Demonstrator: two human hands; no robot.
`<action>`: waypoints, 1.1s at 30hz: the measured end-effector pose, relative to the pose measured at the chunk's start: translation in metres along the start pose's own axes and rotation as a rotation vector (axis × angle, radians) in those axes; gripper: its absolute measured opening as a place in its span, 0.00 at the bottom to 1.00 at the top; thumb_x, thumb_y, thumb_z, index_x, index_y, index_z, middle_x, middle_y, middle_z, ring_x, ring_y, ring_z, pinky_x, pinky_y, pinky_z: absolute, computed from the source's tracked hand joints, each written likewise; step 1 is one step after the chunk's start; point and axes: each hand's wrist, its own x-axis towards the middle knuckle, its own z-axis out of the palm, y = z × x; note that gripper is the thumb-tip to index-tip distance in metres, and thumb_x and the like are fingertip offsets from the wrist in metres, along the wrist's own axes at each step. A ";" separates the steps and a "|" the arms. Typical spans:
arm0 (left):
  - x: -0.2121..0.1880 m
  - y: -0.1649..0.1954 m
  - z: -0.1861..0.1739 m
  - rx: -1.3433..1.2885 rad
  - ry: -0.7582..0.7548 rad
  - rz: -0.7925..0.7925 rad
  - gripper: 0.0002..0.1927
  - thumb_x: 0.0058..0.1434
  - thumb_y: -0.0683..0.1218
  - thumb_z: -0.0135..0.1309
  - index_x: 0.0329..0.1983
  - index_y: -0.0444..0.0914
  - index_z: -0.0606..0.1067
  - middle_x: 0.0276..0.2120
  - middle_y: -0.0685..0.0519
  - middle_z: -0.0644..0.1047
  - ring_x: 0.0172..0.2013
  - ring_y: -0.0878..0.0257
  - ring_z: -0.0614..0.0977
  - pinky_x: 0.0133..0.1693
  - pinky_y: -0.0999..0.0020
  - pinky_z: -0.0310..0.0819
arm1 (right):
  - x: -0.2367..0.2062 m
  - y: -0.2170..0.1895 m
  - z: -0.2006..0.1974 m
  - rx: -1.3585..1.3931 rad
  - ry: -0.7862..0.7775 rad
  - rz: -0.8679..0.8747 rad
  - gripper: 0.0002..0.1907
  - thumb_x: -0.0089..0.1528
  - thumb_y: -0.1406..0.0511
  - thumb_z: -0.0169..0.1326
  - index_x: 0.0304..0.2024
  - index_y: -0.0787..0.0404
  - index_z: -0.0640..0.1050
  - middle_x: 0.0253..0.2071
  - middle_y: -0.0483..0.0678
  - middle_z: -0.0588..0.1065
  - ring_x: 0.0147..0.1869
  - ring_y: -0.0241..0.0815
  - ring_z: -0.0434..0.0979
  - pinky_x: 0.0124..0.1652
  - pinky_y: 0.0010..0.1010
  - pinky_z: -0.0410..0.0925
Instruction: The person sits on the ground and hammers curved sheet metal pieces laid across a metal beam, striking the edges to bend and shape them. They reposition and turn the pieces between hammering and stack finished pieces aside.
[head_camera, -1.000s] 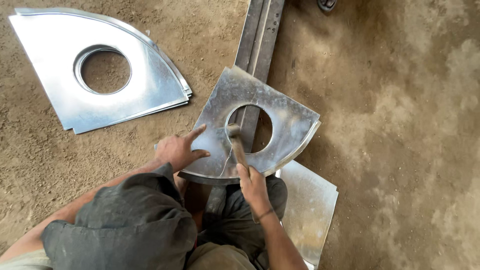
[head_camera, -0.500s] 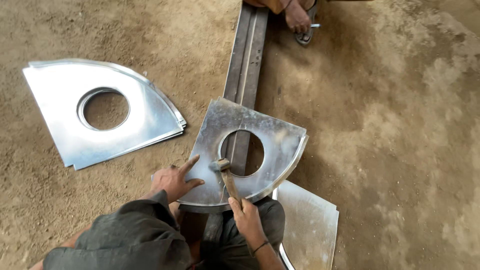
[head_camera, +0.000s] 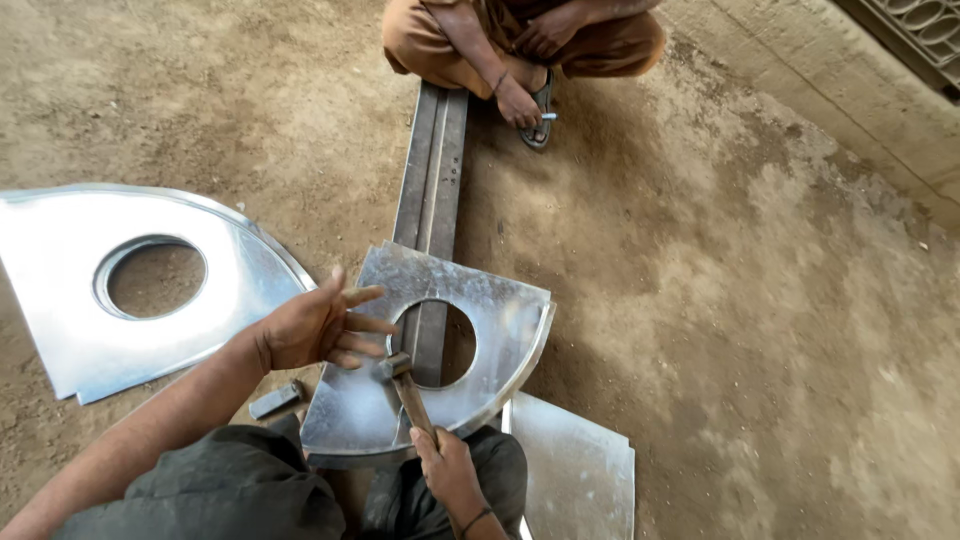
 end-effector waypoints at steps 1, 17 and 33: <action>-0.006 0.004 0.001 0.096 -0.095 -0.048 0.58 0.56 0.70 0.58 0.80 0.52 0.41 0.79 0.45 0.42 0.76 0.42 0.43 0.69 0.42 0.51 | -0.003 -0.002 -0.001 0.012 -0.003 0.026 0.22 0.67 0.53 0.55 0.28 0.65 0.75 0.18 0.41 0.66 0.21 0.31 0.64 0.24 0.29 0.60; 0.003 -0.048 0.131 0.145 -0.183 0.157 0.39 0.69 0.68 0.43 0.78 0.59 0.46 0.79 0.63 0.38 0.72 0.52 0.58 0.68 0.51 0.54 | 0.038 0.050 0.000 -0.014 0.020 0.047 0.21 0.64 0.51 0.58 0.30 0.64 0.80 0.17 0.43 0.71 0.22 0.31 0.72 0.25 0.27 0.63; 0.002 -0.059 0.147 -0.020 -0.085 0.189 0.38 0.65 0.69 0.43 0.76 0.59 0.50 0.78 0.64 0.41 0.64 0.54 0.71 0.65 0.56 0.65 | 0.015 0.001 -0.004 0.088 -0.030 0.178 0.21 0.66 0.54 0.55 0.30 0.66 0.78 0.16 0.42 0.66 0.18 0.30 0.61 0.21 0.29 0.55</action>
